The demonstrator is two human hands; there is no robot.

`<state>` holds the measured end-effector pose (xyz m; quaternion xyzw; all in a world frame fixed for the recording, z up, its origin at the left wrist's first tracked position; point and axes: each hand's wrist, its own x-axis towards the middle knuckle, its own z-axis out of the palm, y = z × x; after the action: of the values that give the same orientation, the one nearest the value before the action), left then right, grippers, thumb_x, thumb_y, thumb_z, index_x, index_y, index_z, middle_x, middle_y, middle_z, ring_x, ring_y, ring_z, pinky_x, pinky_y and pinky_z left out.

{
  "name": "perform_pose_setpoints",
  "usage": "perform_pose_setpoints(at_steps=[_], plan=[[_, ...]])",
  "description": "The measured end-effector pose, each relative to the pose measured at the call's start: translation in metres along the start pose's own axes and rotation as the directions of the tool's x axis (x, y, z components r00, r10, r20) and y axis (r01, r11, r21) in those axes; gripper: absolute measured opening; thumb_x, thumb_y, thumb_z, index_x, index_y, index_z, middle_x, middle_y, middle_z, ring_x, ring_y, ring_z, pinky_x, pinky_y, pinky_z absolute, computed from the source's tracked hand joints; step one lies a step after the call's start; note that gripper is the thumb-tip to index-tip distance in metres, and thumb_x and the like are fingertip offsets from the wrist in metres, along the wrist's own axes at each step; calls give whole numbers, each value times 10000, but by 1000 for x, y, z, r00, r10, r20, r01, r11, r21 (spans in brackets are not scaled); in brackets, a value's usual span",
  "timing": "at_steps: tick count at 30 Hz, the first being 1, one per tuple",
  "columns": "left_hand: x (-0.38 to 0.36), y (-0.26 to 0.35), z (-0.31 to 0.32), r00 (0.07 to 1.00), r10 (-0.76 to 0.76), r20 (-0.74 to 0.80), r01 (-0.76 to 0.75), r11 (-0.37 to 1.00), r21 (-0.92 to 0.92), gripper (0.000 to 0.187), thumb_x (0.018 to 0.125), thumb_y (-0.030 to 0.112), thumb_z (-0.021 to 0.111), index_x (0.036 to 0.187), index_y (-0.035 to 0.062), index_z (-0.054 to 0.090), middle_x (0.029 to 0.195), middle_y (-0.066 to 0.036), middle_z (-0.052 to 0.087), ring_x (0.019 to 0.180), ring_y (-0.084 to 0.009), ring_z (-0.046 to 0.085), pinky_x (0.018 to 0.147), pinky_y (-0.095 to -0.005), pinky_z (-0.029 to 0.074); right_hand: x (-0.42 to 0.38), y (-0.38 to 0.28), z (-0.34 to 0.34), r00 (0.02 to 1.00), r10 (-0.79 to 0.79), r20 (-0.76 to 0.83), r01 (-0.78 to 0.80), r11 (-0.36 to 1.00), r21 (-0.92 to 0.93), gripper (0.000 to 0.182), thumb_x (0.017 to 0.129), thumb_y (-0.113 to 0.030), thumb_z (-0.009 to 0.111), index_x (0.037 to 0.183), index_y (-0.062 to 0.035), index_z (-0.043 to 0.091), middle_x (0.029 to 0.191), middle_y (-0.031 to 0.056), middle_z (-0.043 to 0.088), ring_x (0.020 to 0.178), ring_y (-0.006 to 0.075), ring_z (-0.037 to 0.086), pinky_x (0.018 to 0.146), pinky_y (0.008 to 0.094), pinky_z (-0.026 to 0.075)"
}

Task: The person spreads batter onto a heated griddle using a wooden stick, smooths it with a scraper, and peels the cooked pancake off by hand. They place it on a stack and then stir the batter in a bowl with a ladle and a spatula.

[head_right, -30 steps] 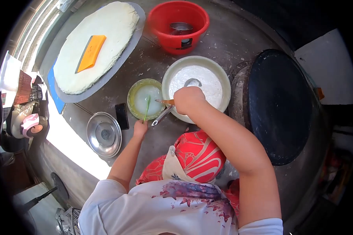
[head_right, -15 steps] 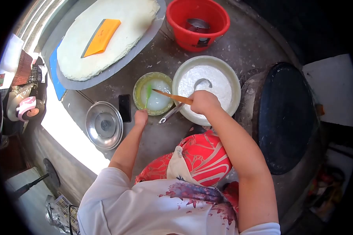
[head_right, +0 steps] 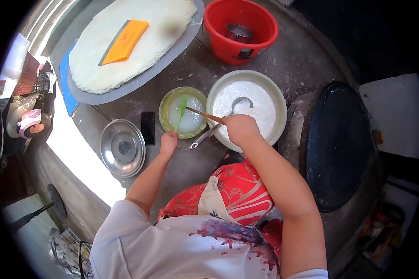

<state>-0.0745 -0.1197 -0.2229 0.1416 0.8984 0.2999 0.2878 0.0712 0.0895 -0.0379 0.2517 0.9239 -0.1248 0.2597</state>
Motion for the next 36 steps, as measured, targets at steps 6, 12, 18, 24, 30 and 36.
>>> perform_pose_setpoints(at_steps=[6, 12, 18, 24, 30, 36], plan=[[-30, 3, 6, 986, 167, 3, -166, 983, -73, 304, 856, 205, 463, 752, -38, 614, 739, -250, 581, 759, -418, 561, 681, -451, 443, 10, 1, 24, 967, -171, -189, 127, 966, -225, 337, 806, -89, 491, 1084, -240, 606, 856, 103, 517, 821, 268, 555, 685, 375, 485], [-7, -1, -2, 995, -95, -19, 94, 995, -37, 321, 873, 231, 455, 782, -38, 605, 720, -243, 578, 746, -406, 568, 668, -440, 448, 9, 7, 18, 991, -64, -120, 58, 997, -57, 359, 796, -53, 458, 1087, -203, 604, 857, 130, 578, 818, 223, 592, 685, 358, 490], [-69, -2, 14, 970, 239, 44, -227, 956, -189, 324, 895, 252, 464, 760, -10, 601, 548, -143, 521, 522, -259, 521, 553, -362, 417, 11, -5, -7, 935, 122, 333, -272, 849, 453, 443, 765, -10, 386, 1121, -183, 587, 738, 126, 621, 571, 185, 623, 518, 318, 491], [1, -19, 14, 998, 25, -55, -20, 996, 85, 274, 837, 246, 512, 779, 4, 628, 738, -199, 610, 694, -369, 581, 642, -434, 444, -1, 9, -16, 931, 190, 313, -332, 800, 500, 429, 794, -48, 418, 1164, -216, 558, 717, 125, 618, 530, 193, 607, 516, 325, 483], [-26, 19, -22, 998, 27, -52, -6, 933, 361, 240, 809, 261, 541, 808, 39, 631, 810, -181, 614, 761, -361, 589, 669, -453, 458, -36, 22, -17, 997, 64, -39, -56, 981, 184, 347, 839, -153, 486, 1154, -275, 562, 872, 142, 623, 830, 308, 588, 722, 400, 463], [-46, 15, -37, 975, 190, -115, -121, 888, 444, 214, 798, 260, 556, 810, 56, 621, 816, -170, 605, 744, -356, 592, 641, -448, 461, -31, 18, -13, 997, 49, -62, -47, 998, 34, 469, 756, -29, 462, 1150, -261, 565, 874, 115, 623, 831, 259, 606, 664, 372, 489]])
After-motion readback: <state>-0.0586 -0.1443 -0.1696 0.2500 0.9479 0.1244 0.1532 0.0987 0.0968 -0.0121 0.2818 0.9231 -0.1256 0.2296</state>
